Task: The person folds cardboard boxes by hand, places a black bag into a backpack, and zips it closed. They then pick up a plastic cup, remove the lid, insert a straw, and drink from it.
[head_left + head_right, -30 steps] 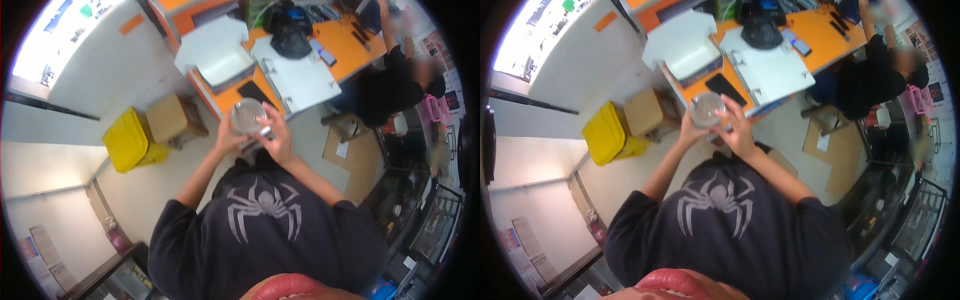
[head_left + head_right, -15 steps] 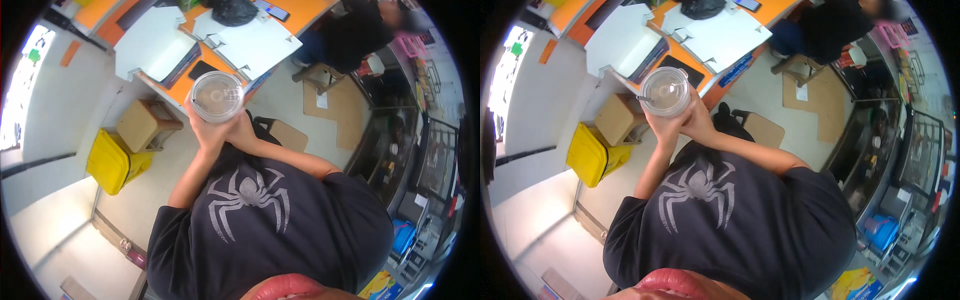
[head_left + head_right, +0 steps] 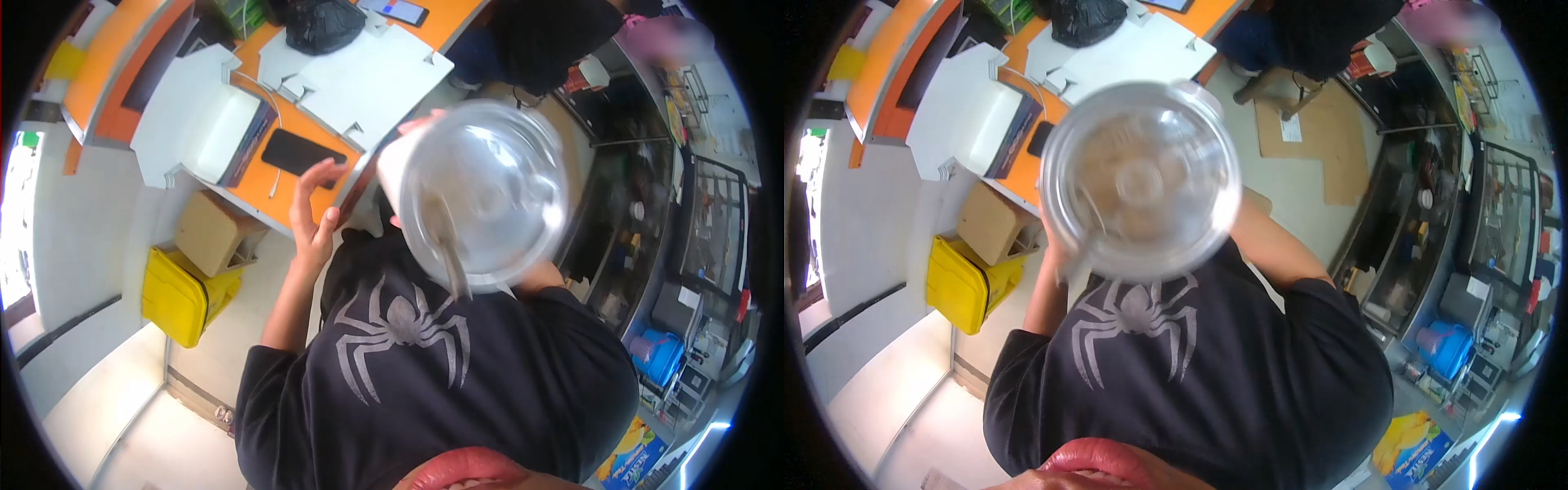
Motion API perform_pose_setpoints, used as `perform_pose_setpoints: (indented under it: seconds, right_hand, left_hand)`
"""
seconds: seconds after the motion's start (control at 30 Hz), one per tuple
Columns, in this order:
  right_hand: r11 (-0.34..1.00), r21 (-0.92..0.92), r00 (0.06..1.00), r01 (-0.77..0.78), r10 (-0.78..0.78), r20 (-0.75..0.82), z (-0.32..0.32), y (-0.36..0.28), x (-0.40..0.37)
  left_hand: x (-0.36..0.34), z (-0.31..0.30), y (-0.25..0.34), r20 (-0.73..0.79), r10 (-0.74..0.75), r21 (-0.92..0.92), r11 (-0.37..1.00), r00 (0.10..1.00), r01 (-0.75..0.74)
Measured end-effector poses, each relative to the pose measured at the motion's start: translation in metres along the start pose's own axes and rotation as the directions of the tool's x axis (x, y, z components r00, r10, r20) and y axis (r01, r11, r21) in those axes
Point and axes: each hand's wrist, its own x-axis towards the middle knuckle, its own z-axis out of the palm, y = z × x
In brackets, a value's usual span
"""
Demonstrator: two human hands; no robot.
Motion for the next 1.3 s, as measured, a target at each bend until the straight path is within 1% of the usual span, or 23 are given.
perform_pose_setpoints:
  seconds: [0.03, 0.07, 0.13, 0.17, 0.2, 0.27, 0.37, 0.43, 0.5, 0.57, 0.6, 0.67, 0.77, 0.8, 0.9, 1.0, 1.13, 1.2, 1.23, 1.3]
  right_hand:
    - [0.991, 0.015, 0.989, 0.132, -0.131, -0.070, -0.007, 0.028, 0.007]
    - [0.964, 0.021, 0.955, 0.266, -0.260, -0.145, -0.013, 0.056, 0.017]
    - [0.923, 0.253, 0.931, 0.289, -0.211, -0.297, -0.037, 0.045, 0.044]
    - [0.896, 0.316, 0.942, 0.311, -0.245, -0.231, -0.049, 0.059, 0.052]
    - [0.875, 0.364, 0.934, 0.318, -0.223, -0.278, -0.049, 0.068, 0.056]
    - [0.851, 0.416, 0.932, 0.322, -0.208, -0.298, -0.052, 0.087, 0.067]
    - [0.828, 0.458, 0.940, 0.324, -0.226, -0.255, -0.070, 0.116, 0.090]
    - [0.786, 0.524, 0.939, 0.328, -0.214, -0.268, -0.075, 0.132, 0.105]
    - [0.800, 0.506, 0.947, 0.322, -0.278, -0.162, -0.088, 0.155, 0.121]
    - [0.775, 0.546, 0.944, 0.318, -0.311, -0.109, -0.095, 0.173, 0.135]
    - [0.738, 0.596, 0.942, 0.318, -0.316, -0.111, -0.094, 0.181, 0.143]
    - [0.703, 0.623, 0.933, 0.342, -0.334, -0.135, -0.088, 0.190, 0.155]
    - [0.715, 0.561, 0.905, 0.417, -0.382, -0.187, -0.076, 0.200, 0.169]
    - [0.718, 0.552, 0.901, 0.424, -0.392, -0.183, -0.073, 0.203, 0.171]
    - [0.704, 0.568, 0.897, 0.426, -0.411, -0.163, -0.065, 0.208, 0.176]
    - [0.677, 0.617, 0.900, 0.401, -0.416, -0.129, -0.057, 0.210, 0.175]
    - [0.650, 0.648, 0.885, 0.398, -0.457, -0.086, -0.051, 0.213, 0.183]
    - [0.646, 0.670, 0.901, 0.366, -0.426, -0.081, -0.048, 0.214, 0.181]
    - [0.646, 0.679, 0.910, 0.349, -0.407, -0.080, -0.048, 0.214, 0.180]
    - [0.652, 0.680, 0.916, 0.335, -0.394, -0.073, -0.049, 0.212, 0.180]
  left_hand:
    - [0.004, 0.003, -0.009, 0.004, -0.035, 0.022, 0.999, 0.999, 0.035]
    - [0.007, 0.009, -0.017, -0.022, -0.079, 0.007, 0.997, 0.997, 0.079]
    - [0.024, 0.016, -0.012, -0.050, -0.156, -0.022, 0.988, 0.987, 0.155]
    - [0.030, 0.021, -0.025, -0.049, -0.083, -0.041, 0.996, 0.995, 0.081]
    - [0.037, 0.026, -0.023, -0.046, -0.111, -0.025, 0.994, 0.993, 0.110]
    - [0.054, 0.041, -0.016, -0.053, -0.157, -0.004, 0.988, 0.986, 0.157]
    - [0.066, 0.062, -0.034, 0.000, -0.176, 0.094, 0.980, 0.984, 0.175]
    - [0.071, 0.076, -0.045, 0.016, -0.263, 0.148, 0.955, 0.965, 0.258]
    - [0.073, 0.087, -0.055, 0.042, -0.332, 0.171, 0.932, 0.942, 0.321]
    - [0.073, 0.097, -0.057, 0.041, -0.346, 0.220, 0.918, 0.938, 0.329]
    - [0.074, 0.100, -0.055, 0.042, -0.352, 0.247, 0.911, 0.935, 0.331]
    - [0.067, 0.107, -0.055, 0.021, -0.370, 0.278, 0.895, 0.929, 0.350]
    - [0.050, 0.114, -0.060, -0.012, -0.395, 0.319, 0.869, 0.918, 0.378]
    - [0.046, 0.117, -0.058, -0.036, -0.420, 0.325, 0.853, 0.907, 0.408]
    - [0.036, 0.122, -0.063, -0.075, -0.433, 0.329, 0.840, 0.898, 0.432]
    - [0.029, 0.123, -0.067, -0.088, -0.415, 0.342, 0.841, 0.906, 0.418]
    - [0.026, 0.119, -0.067, -0.145, -0.386, 0.348, 0.842, 0.911, 0.412]
    - [0.031, 0.115, -0.065, -0.163, -0.355, 0.336, 0.857, 0.921, 0.390]
    - [0.037, 0.114, -0.065, -0.275, -0.329, 0.297, 0.865, 0.904, 0.405]
    - [0.061, 0.118, -0.069, -0.484, -0.275, 0.218, 0.882, 0.831, 0.419]
